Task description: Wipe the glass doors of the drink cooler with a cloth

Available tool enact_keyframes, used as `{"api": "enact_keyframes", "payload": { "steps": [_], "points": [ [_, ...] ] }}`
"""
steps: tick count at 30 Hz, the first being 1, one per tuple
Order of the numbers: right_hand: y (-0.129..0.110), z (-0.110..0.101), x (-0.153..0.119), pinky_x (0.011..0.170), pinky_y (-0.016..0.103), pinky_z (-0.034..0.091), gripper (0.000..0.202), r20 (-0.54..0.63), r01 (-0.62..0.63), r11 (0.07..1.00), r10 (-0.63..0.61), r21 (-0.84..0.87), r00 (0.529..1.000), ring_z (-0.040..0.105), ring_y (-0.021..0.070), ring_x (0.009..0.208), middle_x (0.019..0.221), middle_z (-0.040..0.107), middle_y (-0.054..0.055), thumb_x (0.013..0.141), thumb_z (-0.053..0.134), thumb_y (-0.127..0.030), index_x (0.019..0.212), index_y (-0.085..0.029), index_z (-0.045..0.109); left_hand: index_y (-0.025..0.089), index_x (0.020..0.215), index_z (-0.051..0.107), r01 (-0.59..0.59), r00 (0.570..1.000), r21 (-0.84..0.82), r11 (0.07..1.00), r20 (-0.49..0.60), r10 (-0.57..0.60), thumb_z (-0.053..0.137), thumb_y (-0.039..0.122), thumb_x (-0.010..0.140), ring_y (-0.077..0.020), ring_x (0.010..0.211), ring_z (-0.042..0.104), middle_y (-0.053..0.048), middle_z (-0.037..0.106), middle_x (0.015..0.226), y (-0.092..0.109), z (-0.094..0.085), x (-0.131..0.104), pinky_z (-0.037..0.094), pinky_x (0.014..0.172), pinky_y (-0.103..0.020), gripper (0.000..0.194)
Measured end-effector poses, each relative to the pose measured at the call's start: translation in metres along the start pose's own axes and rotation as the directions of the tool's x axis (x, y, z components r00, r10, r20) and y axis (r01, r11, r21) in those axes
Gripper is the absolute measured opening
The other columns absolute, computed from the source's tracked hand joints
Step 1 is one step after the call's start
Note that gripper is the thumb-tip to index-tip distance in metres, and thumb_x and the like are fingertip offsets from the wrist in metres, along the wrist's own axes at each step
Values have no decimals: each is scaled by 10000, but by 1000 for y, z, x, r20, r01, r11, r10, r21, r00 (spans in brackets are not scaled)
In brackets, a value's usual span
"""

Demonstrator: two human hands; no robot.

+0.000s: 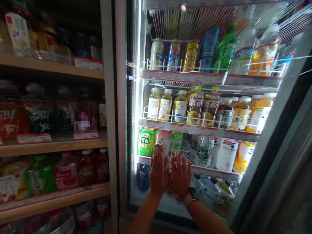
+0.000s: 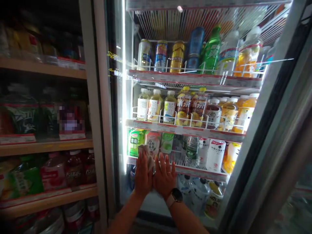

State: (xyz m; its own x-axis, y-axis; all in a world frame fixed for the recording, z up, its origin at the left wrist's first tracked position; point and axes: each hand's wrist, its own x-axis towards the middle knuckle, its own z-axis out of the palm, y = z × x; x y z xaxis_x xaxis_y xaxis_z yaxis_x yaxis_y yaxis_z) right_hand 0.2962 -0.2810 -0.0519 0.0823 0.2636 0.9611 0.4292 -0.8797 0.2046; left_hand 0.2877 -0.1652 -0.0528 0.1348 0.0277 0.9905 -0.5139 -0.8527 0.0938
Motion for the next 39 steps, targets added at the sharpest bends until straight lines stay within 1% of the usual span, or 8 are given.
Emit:
{"api": "enact_keyframes", "payload": {
  "steps": [5,8,14,17,22,28,34,39],
  "points": [
    [3,-3,2,1188,513,225,628,-10,1,996,-1,90,1000,250,268,1475,1511,440,114,921,392,-145,1534,-196,271,171,1546,165,20,999,61,998,30,-21,352,160,971,-191,1491,125,-82,189,1610,4,-4,4,199,1229,-399,604],
    [0,-16,4,1179,495,269,629,21,-53,972,49,229,999,290,242,1461,1498,457,114,940,335,-133,1552,-187,195,179,1544,195,31,989,-13,999,146,-28,268,360,1003,-269,1492,80,-106,131,1624,12,-16,3,167,1221,-510,575],
    [-3,-41,-13,1143,402,377,570,112,21,938,-64,345,992,346,213,1435,1538,397,102,961,368,-167,1525,-177,285,205,1558,-49,312,917,-293,904,343,-205,26,446,988,-167,1482,139,-98,133,1629,49,-30,-12,321,1181,-364,624],
    [20,-47,-20,1155,391,376,607,84,18,956,-44,294,995,337,201,1439,1544,384,96,943,367,-104,1535,-169,244,166,1547,-104,327,885,-392,860,446,-133,21,519,973,-196,1482,160,-138,101,1628,73,-28,-8,321,1181,-378,685],
    [83,-62,-17,1177,380,368,655,34,48,961,-60,271,998,346,202,1434,1562,347,77,922,389,-58,1541,-191,224,186,1561,7,230,845,-467,854,532,64,254,556,982,-274,1481,201,-146,140,1625,90,-25,31,311,1177,-462,730],
    [135,-83,-2,1165,376,387,703,-103,3,980,17,200,995,390,228,1411,1612,230,44,885,505,-22,1513,-273,313,253,1556,113,-141,884,-52,989,442,150,429,398,971,-290,1505,87,-91,174,1627,77,-5,70,213,1197,-536,681],
    [150,-89,5,1238,475,182,661,-153,-66,997,73,49,985,279,250,1461,1569,331,40,905,496,-69,1512,-265,322,241,1555,122,-356,888,210,911,381,259,491,429,932,-327,1502,91,-114,115,1633,73,34,57,241,1172,-542,749],
    [151,-89,6,1170,532,337,692,-106,-136,968,161,209,981,293,336,1449,1611,222,87,909,533,-177,1540,-235,253,191,1550,174,-402,905,296,867,271,327,439,431,942,-338,1496,129,-131,180,1620,72,47,44,232,1172,-519,706]
  ]
}}
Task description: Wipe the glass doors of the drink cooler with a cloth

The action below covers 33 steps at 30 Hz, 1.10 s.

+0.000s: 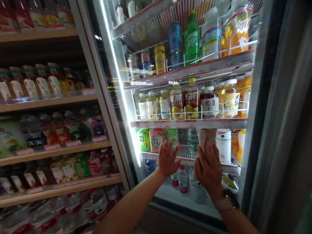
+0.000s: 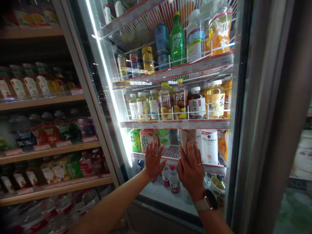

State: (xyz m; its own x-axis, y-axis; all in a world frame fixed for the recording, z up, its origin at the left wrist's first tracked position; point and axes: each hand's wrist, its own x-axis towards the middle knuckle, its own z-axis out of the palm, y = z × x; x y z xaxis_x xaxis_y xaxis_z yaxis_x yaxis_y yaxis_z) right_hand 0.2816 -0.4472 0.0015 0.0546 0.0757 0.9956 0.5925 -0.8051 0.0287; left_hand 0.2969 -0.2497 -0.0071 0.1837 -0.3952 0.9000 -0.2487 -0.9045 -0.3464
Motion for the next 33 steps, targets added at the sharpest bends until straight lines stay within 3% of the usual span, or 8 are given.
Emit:
{"api": "enact_keyframes", "payload": {
  "steps": [3,7,10,13,19,24,31,33],
  "points": [
    [-1,0,-4,1132,525,405,781,-28,-32,999,32,-6,999,336,365,1425,1620,186,111,862,617,-187,1545,-230,240,170,1548,182,-8,1000,8,1000,-3,8,384,436,960,-339,1497,123,-138,163,1623,0,-1,0,237,1168,-509,677],
    [-1,1,-15,1082,408,479,760,-49,-64,997,66,52,997,486,276,1340,1544,380,124,856,500,-51,1547,-215,230,186,1551,172,9,1000,-4,1000,3,-8,398,428,955,-327,1496,142,-132,208,1615,2,-2,0,244,1165,-507,682],
    [-2,1,-24,1101,356,452,720,11,50,993,-51,103,999,551,208,1279,1449,521,89,859,457,13,1515,-253,322,193,1547,194,17,1000,-17,1000,16,-17,435,434,940,-325,1493,164,-127,226,1611,2,0,-3,226,1173,-505,696],
    [-3,-1,-29,1164,390,368,664,61,145,987,-150,72,987,527,202,1304,1334,627,61,884,451,15,1488,-252,377,195,1545,204,16,999,-23,1000,37,-15,465,444,924,-328,1489,182,-131,235,1607,1,2,-7,216,1176,-510,719],
    [9,-2,-11,1201,431,300,629,-38,91,995,-93,-50,995,369,240,1421,1336,618,109,904,478,-29,1500,-189,354,159,1549,175,-42,999,-24,999,23,43,435,435,930,-332,1498,132,-140,217,1611,-1,1,-9,216,1173,-506,726],
    [12,2,-18,1187,397,331,544,49,177,984,-177,16,983,445,219,1375,1280,658,88,902,546,-45,1423,-180,470,155,1550,166,-45,999,-26,999,27,46,396,455,944,-325,1502,112,-138,205,1616,-3,1,-10,196,1178,-496,714],
    [2,-4,-79,1180,324,313,469,296,408,901,-434,149,851,488,138,1329,1327,634,28,910,410,18,1272,-196,617,161,1548,178,-63,997,-51,997,51,66,331,482,961,-310,1496,157,-149,314,1575,-5,2,-19,194,1176,-499,687],
    [9,-9,-84,1198,321,274,500,318,418,901,-432,117,844,479,124,1335,1340,627,14,908,407,20,1302,-222,597,149,1546,185,-63,997,-46,997,41,65,336,474,963,-314,1494,160,-155,324,1569,-4,3,-19,201,1174,-496,684]
  ]
}}
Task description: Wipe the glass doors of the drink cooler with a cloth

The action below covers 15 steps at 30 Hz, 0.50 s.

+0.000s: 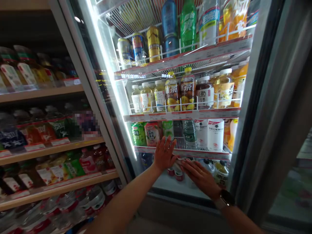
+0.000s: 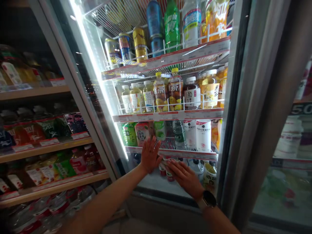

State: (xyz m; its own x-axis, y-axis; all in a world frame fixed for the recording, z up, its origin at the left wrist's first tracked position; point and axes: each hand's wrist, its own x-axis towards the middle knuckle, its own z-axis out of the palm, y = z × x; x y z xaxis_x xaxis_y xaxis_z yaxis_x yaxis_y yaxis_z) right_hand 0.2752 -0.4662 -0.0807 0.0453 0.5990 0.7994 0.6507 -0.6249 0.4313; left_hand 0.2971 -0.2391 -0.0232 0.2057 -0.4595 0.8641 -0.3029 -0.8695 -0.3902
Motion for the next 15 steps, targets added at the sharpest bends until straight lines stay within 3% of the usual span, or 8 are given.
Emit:
{"api": "enact_keyframes", "payload": {
  "steps": [3,5,7,9,15],
  "points": [
    [18,-8,-3,1230,390,199,566,-123,-220,967,205,-129,971,422,173,1388,1434,544,35,915,457,-42,1435,-264,463,151,1543,201,1,1000,-5,1000,-6,-1,386,466,952,-312,1489,184,-155,336,1562,1,1,1,203,1177,-489,696],
    [32,-14,-2,1224,478,193,628,-275,-422,884,362,-201,891,358,264,1428,1549,383,84,916,520,-139,1506,-261,343,160,1542,213,12,1000,-12,1000,-9,-13,421,468,939,-309,1484,206,-152,345,1557,1,2,1,198,1183,-484,708],
    [42,-18,3,1202,557,203,686,-354,-539,815,450,-214,820,291,348,1448,1618,193,114,914,549,-224,1537,-240,262,165,1540,221,18,1000,-17,1000,-13,-18,437,466,931,-306,1481,217,-144,351,1555,2,3,1,193,1187,-478,713],
    [44,-18,9,1186,587,223,705,-340,-556,813,480,-176,809,259,371,1456,1631,133,110,917,541,-244,1547,-236,224,169,1541,220,18,1000,-20,1000,-17,-19,431,458,932,-302,1482,217,-137,353,1556,2,3,0,192,1189,-475,707],
    [9,2,24,1211,501,206,692,-275,-471,876,431,-101,860,281,303,1460,1593,294,82,904,559,-179,1531,-260,279,169,1542,216,21,1000,-13,1000,-21,-22,380,449,950,-301,1486,204,-131,352,1558,4,3,1,187,1189,-480,675]
  ]
}}
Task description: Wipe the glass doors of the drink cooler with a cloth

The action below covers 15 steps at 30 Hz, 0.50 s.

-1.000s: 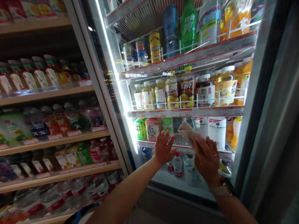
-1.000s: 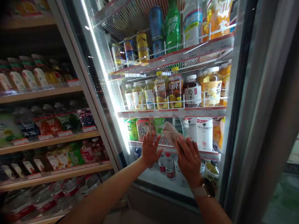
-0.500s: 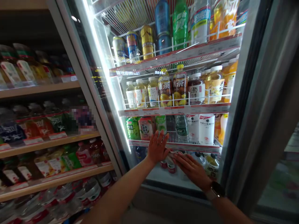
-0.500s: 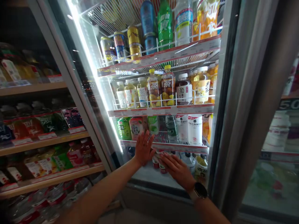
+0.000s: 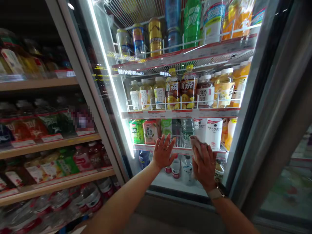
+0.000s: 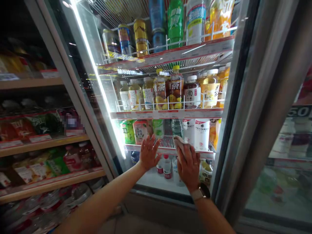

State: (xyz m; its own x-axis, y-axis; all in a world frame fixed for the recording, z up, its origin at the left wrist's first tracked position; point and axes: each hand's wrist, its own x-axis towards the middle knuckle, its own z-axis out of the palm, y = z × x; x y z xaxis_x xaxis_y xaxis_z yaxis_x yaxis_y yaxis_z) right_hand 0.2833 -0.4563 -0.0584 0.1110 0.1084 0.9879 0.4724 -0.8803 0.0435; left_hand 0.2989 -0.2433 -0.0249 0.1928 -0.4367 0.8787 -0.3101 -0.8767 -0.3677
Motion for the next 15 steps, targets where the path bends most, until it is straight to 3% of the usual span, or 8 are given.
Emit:
{"api": "enact_keyframes", "payload": {
  "steps": [4,7,10,13,15],
  "points": [
    [-19,7,-15,1232,415,148,577,126,155,987,-158,33,979,347,212,1435,1446,531,58,920,507,-138,1473,-271,409,160,1542,213,-4,1000,3,1000,-14,4,370,445,951,-297,1492,181,-129,341,1565,0,-1,1,185,1191,-473,675],
    [-8,4,-15,1242,417,69,549,148,187,982,-185,0,971,416,174,1393,1395,582,21,928,452,-96,1434,-310,464,151,1541,214,-5,1000,8,1000,-10,6,369,435,950,-303,1492,179,-135,343,1563,0,-2,0,187,1189,-479,674],
    [21,-6,-5,1230,536,41,604,25,22,996,-20,-89,999,382,256,1415,1481,488,53,912,476,-102,1478,-300,398,160,1543,210,-4,1000,12,1000,6,4,399,439,941,-305,1487,198,-135,345,1561,0,-2,0,189,1189,-484,690],
    [47,-17,5,1187,650,132,661,-107,-161,984,153,-76,982,255,368,1459,1585,302,100,897,507,-145,1520,-255,317,160,1545,203,-6,1000,14,1000,-2,7,425,450,932,-303,1487,198,-135,348,1560,0,-1,0,178,1194,-476,713],
    [51,-18,8,1159,674,205,669,-131,-210,977,202,-45,971,210,393,1467,1604,246,108,898,498,-163,1530,-236,292,153,1545,200,-8,1000,9,1000,-12,8,424,450,933,-305,1489,190,-138,346,1560,0,0,0,172,1196,-476,717]
  ]
}}
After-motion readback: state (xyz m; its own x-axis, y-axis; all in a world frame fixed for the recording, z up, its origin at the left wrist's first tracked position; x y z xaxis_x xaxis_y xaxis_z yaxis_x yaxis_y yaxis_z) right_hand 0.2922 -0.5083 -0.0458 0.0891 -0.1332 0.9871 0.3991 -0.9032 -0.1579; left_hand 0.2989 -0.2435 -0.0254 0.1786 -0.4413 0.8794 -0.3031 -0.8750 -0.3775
